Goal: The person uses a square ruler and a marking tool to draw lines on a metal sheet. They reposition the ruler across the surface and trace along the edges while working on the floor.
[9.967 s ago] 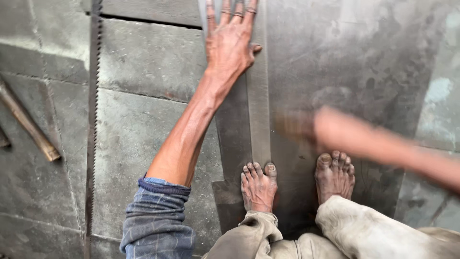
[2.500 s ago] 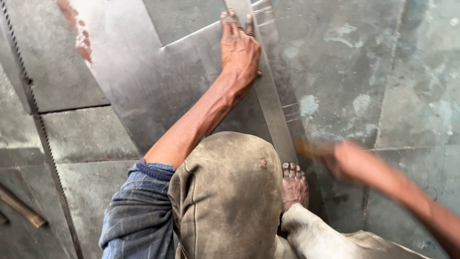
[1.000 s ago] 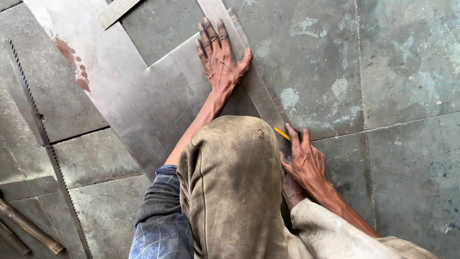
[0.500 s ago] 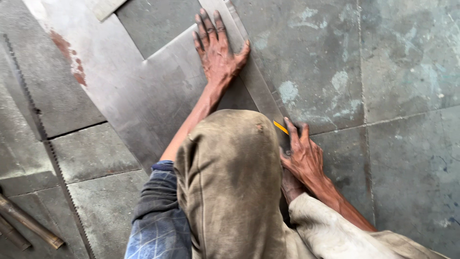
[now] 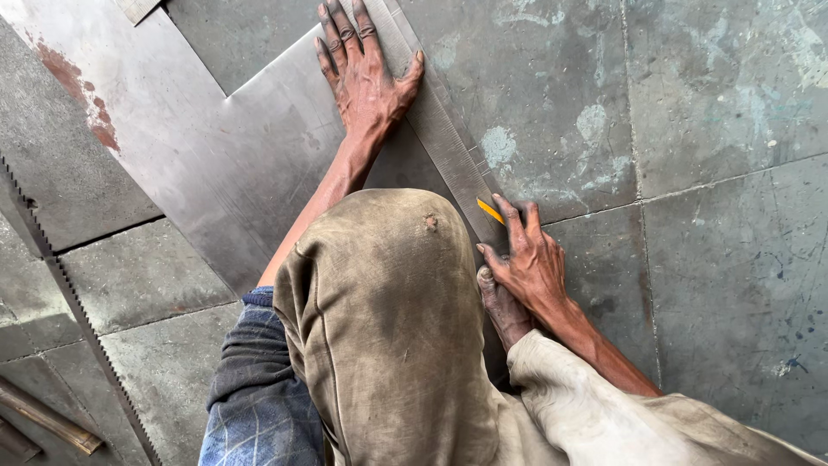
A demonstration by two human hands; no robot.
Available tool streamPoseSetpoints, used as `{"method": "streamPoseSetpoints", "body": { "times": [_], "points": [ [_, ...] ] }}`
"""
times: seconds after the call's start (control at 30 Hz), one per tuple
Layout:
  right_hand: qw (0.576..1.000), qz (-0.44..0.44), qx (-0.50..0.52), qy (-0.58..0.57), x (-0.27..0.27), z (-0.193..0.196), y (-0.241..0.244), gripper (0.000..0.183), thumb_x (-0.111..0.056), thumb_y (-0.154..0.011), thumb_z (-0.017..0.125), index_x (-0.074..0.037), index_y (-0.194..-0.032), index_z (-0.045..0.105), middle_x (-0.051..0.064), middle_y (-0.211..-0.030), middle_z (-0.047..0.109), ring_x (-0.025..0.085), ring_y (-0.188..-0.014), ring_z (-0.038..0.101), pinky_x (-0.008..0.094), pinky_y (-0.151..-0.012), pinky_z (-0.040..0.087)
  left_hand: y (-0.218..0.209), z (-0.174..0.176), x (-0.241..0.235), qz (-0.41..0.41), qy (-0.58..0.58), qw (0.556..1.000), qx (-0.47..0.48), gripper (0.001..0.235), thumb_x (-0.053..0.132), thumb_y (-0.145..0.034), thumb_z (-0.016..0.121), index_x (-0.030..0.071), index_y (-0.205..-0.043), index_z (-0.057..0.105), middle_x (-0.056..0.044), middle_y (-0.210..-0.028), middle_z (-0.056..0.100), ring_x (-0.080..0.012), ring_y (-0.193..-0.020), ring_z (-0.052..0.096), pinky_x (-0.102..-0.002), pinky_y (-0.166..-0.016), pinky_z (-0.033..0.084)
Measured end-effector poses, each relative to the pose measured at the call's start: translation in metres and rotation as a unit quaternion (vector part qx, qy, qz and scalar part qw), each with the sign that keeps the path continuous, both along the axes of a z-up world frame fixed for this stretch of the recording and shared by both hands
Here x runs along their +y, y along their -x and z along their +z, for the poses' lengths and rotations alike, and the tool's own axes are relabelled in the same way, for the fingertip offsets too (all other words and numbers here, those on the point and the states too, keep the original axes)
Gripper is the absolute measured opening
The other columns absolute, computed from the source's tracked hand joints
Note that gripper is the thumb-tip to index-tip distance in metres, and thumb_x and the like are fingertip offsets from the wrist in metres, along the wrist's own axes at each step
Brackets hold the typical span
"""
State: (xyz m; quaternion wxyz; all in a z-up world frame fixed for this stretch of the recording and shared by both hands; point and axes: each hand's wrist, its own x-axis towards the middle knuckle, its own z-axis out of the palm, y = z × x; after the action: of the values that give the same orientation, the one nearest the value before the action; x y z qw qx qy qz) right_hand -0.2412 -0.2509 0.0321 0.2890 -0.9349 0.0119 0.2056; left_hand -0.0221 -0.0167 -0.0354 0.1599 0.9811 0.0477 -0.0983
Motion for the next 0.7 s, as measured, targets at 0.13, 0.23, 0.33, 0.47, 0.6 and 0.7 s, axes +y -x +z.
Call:
{"method": "streamPoseSetpoints", "body": {
  "times": [0.13, 0.23, 0.33, 0.47, 0.6, 0.7],
  "points": [
    [1.0, -0.009, 0.01, 0.0, 0.0013, 0.0026, -0.0019, 0.082, -0.031, -0.08, 0.082, -0.02, -0.152, 0.043, 0.02, -0.129, 0.052, 0.041, -0.083, 0.072, 0.053, -0.069, 0.059, 0.0009, 0.0057, -0.0008, -0.003, -0.009, 1.0, 0.005, 0.106, 0.072, -0.097, 0.054, 0.003, -0.166, 0.012, -0.025, -0.172, 0.001, -0.0379, -0.16, -0.006, -0.053, -0.132, -0.004],
    [1.0, -0.013, -0.001, -0.01, 0.0017, 0.0053, -0.0031, 0.08, -0.03, -0.081, 0.081, -0.019, -0.151, 0.043, 0.02, -0.128, 0.054, 0.042, -0.087, 0.071, 0.054, -0.071, 0.059, 0.0021, 0.0089, -0.0022, -0.003, -0.014, 1.0, 0.009, 0.105, 0.072, -0.097, 0.051, 0.003, -0.166, 0.012, -0.025, -0.172, 0.002, -0.0376, -0.16, -0.006, -0.053, -0.132, -0.005],
    [1.0, -0.02, 0.019, -0.005, 0.0032, 0.008, -0.0047, 0.08, -0.029, -0.08, 0.081, -0.02, -0.15, 0.043, 0.021, -0.128, 0.053, 0.042, -0.085, 0.071, 0.054, -0.07, 0.059, 0.0011, 0.0112, -0.0029, -0.004, -0.014, 1.0, 0.018, 0.106, 0.073, -0.096, 0.051, 0.003, -0.166, 0.011, -0.026, -0.172, 0.001, -0.038, -0.159, -0.006, -0.053, -0.131, -0.005],
    [1.0, -0.021, 0.024, 0.004, 0.0063, 0.0095, -0.0047, 0.081, -0.029, -0.08, 0.081, -0.021, -0.15, 0.043, 0.022, -0.127, 0.052, 0.042, -0.085, 0.071, 0.054, -0.071, 0.059, 0.0011, 0.0107, -0.0022, -0.006, -0.016, 1.0, 0.014, 0.105, 0.073, -0.097, 0.05, 0.004, -0.166, 0.011, -0.025, -0.172, 0.002, -0.0377, -0.16, -0.006, -0.053, -0.131, -0.005],
    [1.0, -0.014, -0.001, 0.004, 0.0067, 0.01, -0.005, 0.081, -0.029, -0.079, 0.081, -0.021, -0.15, 0.044, 0.022, -0.128, 0.053, 0.043, -0.088, 0.071, 0.054, -0.071, 0.058, 0.0019, 0.0079, -0.0016, -0.004, -0.018, 1.0, 0.006, 0.104, 0.072, -0.097, 0.051, 0.003, -0.165, 0.013, -0.026, -0.171, 0.004, -0.0385, -0.16, -0.003, -0.054, -0.131, -0.003],
    [0.999, -0.02, 0.029, 0.004, 0.0052, 0.0087, -0.0061, 0.079, -0.031, -0.081, 0.08, -0.022, -0.151, 0.043, 0.021, -0.129, 0.053, 0.043, -0.089, 0.071, 0.055, -0.072, 0.058, 0.0025, 0.0049, -0.0022, -0.012, -0.02, 1.0, -0.008, 0.099, 0.068, -0.099, 0.051, 0.003, -0.164, 0.016, -0.028, -0.17, 0.007, -0.0414, -0.159, 0.0, -0.056, -0.131, 0.0]
  ]
}}
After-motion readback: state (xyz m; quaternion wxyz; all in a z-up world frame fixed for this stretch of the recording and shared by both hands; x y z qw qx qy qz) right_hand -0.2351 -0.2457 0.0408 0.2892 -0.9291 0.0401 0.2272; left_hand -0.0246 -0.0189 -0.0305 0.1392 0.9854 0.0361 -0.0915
